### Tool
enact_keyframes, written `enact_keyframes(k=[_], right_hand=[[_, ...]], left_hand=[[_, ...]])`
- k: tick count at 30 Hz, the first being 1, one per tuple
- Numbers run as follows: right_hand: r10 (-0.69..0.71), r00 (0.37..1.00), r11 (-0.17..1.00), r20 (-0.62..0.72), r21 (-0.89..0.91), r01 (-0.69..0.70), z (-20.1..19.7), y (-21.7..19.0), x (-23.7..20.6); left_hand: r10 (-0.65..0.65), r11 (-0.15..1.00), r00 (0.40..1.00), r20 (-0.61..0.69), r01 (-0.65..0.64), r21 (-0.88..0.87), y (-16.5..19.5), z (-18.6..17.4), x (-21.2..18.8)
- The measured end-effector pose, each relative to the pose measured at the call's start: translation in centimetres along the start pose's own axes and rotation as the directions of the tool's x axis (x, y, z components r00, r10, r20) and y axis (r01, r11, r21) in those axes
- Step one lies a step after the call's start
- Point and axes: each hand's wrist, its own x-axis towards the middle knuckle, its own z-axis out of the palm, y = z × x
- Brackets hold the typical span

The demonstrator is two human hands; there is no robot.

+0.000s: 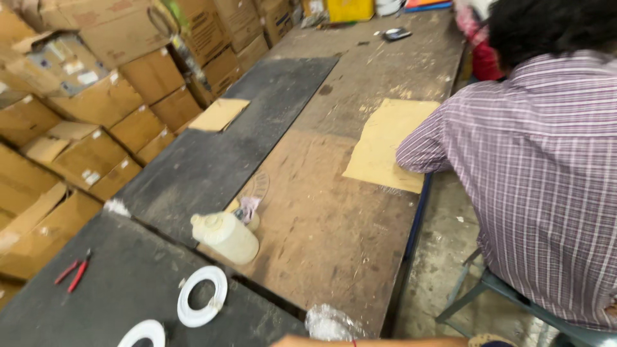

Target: The person takes coiled LED panel lights from a blue crate and a pile on the workbench, opens a clear plastic bag, and slides each light inside, then sets the bagged light onto a growing stack on the table, repeating the cycle.

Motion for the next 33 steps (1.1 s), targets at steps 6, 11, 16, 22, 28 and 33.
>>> enact_keyframes(k=[6, 11, 16, 22, 28, 33], right_hand=[[0.069, 0.998, 0.99, -0.01, 0.124, -0.067, 3.4, -0.1, 0.5], [0.296, 0.917, 0.909, 0.266, 0.217, -0.356, 1.5, -3.0, -1.0], [0.373, 0.914, 0.906, 0.158, 0.151, -0.395, 1.4, -3.2, -1.8], [0.471, 0.823, 0.849, 0.316, 0.091, -0.521, 3.3, -1.1, -1.6], [0.241, 0.822, 0.97, 0.516, -0.14, -0.197, 3.3, -0.2, -1.8], [0.301, 0.85, 0.953, 0.433, -0.117, -0.278, 4.0, 1.1, -2.2]], left_hand=[[0.029, 0.994, 0.996, -0.084, -0.038, -0.105, -4.2, -8.1, -9.0], [0.182, 0.981, 0.963, -0.197, -0.164, 0.106, -4.2, -8.1, -11.7], [0.1, 0.994, 0.976, -0.191, -0.107, -0.029, -1.1, -8.9, -13.2], [0.282, 0.951, 0.922, -0.267, -0.304, -0.047, 1.1, -8.2, -14.2], [0.475, 0.879, 0.779, -0.41, -0.44, 0.183, 4.4, -9.3, -15.6], [0.349, 0.936, 0.871, -0.346, -0.309, 0.168, 6.7, -11.3, -16.6]])
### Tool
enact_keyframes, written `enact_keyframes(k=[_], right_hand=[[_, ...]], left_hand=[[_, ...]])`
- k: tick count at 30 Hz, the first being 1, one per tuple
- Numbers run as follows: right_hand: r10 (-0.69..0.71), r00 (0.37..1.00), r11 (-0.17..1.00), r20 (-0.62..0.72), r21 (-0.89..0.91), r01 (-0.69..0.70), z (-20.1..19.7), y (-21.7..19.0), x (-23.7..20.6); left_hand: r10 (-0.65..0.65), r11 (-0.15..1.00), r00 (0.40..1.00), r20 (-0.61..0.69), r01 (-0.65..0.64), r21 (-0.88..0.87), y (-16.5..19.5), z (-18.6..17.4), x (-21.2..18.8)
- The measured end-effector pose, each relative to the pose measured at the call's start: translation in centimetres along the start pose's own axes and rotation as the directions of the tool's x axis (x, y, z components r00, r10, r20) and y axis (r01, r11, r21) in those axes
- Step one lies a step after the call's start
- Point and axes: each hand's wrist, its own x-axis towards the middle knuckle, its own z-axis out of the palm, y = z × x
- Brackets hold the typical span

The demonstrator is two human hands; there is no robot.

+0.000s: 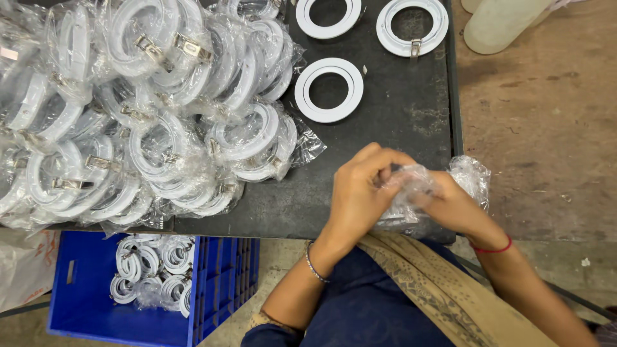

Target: The person takes coiled LED panel lights from a blue crate and a pile on the workbench, opens a clear plastic bag, and slides each light inside, then sets the bagged light onto a growing stack on the table, repeating the cycle.

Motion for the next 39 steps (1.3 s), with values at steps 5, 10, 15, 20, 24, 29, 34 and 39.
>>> enact_keyframes(k=[5, 10, 15, 20, 24, 29, 34, 39], right_hand=[[-0.057, 0.995, 0.997, -0.083, 0.045, 0.061, 0.8, 0.7, 0.8], [-0.03, 0.988, 0.998, -0.154, -0.05, 0.022, 0.9, 0.7, 0.9], [0.019, 0.999, 0.995, -0.038, 0.094, -0.015, 1.0, -1.4, 0.2], [0.072, 0.995, 0.951, 0.076, 0.296, -0.092, -0.1, -3.5, -0.9], [0.088, 0.994, 0.978, -0.07, 0.196, -0.073, 0.3, -2.7, -0.2], [-0.031, 0.977, 0.981, -0.209, 0.179, 0.069, 0.3, -1.6, 1.0], [-0.224, 0.964, 0.97, -0.145, 0.063, 0.235, 0.0, -2.1, 1.0], [-0.279, 0.96, 0.956, -0.013, 0.083, 0.28, -0.4, -3.2, 0.9]], left_hand=[[-0.197, 0.872, 0.947, 0.254, 0.288, -0.396, 0.1, -1.1, 0.1], [-0.052, 0.851, 0.94, 0.338, 0.219, -0.478, -0.9, -0.5, -0.7], [-0.005, 0.921, 0.966, 0.259, 0.106, -0.374, -1.6, 0.4, -1.2], [0.019, 0.922, 0.968, 0.25, 0.08, -0.379, -1.7, 0.9, -1.4], [0.054, 0.892, 0.961, 0.271, 0.076, -0.445, -2.5, 1.0, -1.3], [0.064, 0.946, 0.971, 0.231, 0.015, -0.325, -5.0, 1.2, -1.0], [-0.2, 0.862, 0.938, 0.283, 0.306, -0.405, -6.9, 3.0, -1.3], [-0.238, 0.9, 0.935, 0.263, 0.314, -0.303, -7.8, 2.7, -1.5]])
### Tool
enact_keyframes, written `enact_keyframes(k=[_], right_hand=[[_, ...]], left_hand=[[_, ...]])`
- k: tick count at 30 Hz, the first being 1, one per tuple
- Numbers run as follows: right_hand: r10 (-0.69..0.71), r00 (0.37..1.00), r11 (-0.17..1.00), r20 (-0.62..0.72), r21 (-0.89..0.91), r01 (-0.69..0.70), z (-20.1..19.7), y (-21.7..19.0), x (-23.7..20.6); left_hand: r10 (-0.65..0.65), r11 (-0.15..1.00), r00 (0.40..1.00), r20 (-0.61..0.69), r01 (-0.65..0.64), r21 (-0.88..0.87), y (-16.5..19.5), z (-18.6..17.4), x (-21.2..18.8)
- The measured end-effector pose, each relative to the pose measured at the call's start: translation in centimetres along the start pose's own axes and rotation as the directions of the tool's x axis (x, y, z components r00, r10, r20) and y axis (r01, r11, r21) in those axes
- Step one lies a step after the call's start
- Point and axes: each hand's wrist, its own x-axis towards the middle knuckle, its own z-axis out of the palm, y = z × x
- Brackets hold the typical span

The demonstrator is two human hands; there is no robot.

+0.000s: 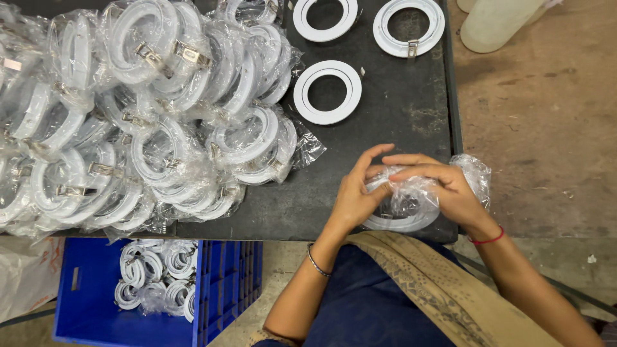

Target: The person takes coiled LED panel lights from a blue crate and a pile on the workbench, opens a clear plastic bag, and slides each light inside, then sets the bagged light onto a growing stack on the table, repeating the cycle.

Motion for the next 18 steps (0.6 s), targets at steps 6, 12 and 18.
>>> enact_keyframes(k=[6, 12, 18], right_hand=[[-0.096, 0.981, 0.993, 0.166, 0.079, 0.084, -1.0, -1.3, -0.3], [0.096, 0.993, 0.987, 0.062, 0.124, -0.103, -0.4, -0.4, 0.0], [0.124, 0.992, 0.94, -0.015, -0.318, -0.122, -0.2, -1.6, -0.3]], left_hand=[[0.087, 0.996, 0.995, -0.04, -0.087, 0.001, -0.2, 0.0, 0.2], [0.023, 1.0, 1.0, -0.014, -0.023, -0.012, 0.3, 0.1, 0.1], [0.029, 0.998, 1.0, 0.005, -0.03, 0.061, 2.1, 0.2, -1.0]])
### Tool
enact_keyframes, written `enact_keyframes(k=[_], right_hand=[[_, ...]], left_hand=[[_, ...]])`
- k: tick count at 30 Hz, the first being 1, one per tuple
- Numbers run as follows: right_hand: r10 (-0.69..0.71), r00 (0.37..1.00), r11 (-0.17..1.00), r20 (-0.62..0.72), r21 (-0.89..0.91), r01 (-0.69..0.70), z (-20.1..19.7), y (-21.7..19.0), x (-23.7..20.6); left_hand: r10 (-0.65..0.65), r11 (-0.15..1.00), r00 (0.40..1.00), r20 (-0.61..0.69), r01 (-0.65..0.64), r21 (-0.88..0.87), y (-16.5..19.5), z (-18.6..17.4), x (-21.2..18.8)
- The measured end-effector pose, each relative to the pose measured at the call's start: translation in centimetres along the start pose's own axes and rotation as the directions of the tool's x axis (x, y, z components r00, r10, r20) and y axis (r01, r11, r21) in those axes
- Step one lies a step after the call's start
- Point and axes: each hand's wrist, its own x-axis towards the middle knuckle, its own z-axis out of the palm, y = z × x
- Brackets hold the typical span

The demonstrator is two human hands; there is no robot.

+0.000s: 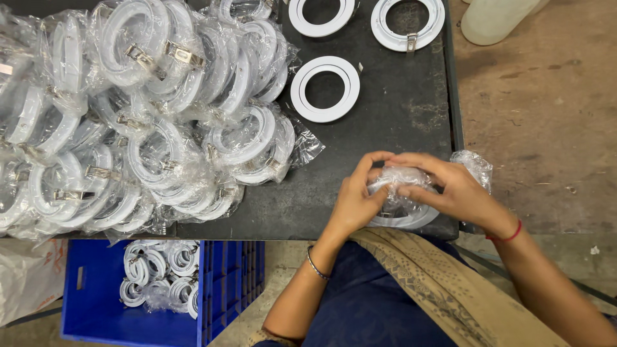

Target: The person takes coiled LED panel lights from a blue crate and a pile on the workbench, opens a clear plastic bag, and slides each light inside, then sets the bagged light onto a growing stack on the table, repeating the cycle.

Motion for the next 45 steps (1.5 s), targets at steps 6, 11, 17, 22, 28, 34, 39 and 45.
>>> enact_keyframes(k=[6, 11, 17, 22, 28, 34, 39, 45], right_hand=[[-0.221, 0.975, 0.901, 0.021, -0.378, 0.212, -0.3, -0.9, 0.1], [-0.237, 0.971, 0.87, -0.001, -0.445, 0.212, 0.3, -0.3, -0.2], [-0.266, 0.961, 0.875, -0.076, -0.438, 0.207, 1.4, 0.7, -0.6], [-0.371, 0.915, 0.891, -0.16, -0.34, 0.302, 2.3, 1.5, -0.7], [-0.097, 0.969, 0.968, -0.227, -0.247, 0.039, 3.0, 1.9, -0.8], [-0.236, 0.965, 0.961, -0.112, -0.176, 0.215, 1.9, 3.1, -1.0], [-0.242, 0.97, 0.948, -0.035, -0.22, 0.229, 1.5, 3.2, -0.9], [-0.212, 0.975, 0.929, 0.073, -0.294, 0.224, 1.2, 1.3, -1.4]], left_hand=[[-0.122, 0.988, 0.99, 0.067, 0.115, 0.099, 0.4, -0.1, -0.3], [0.01, 0.999, 0.989, 0.145, -0.003, -0.054, 0.4, -0.8, -0.7], [-0.107, 0.986, 0.984, 0.141, 0.087, 0.139, 1.6, -0.3, -1.0], [-0.136, 0.986, 0.985, 0.107, 0.124, 0.107, 2.1, 0.1, -0.8], [-0.227, 0.964, 0.968, 0.105, 0.208, 0.166, 1.9, -0.2, -0.5], [-0.226, 0.972, 0.956, 0.186, 0.235, -0.025, 1.1, -0.6, 0.2], [-0.275, 0.95, 0.937, 0.217, 0.299, -0.088, -0.2, -0.7, 0.5], [-0.255, 0.947, 0.943, 0.213, 0.288, -0.141, -1.0, -1.0, 0.5]])
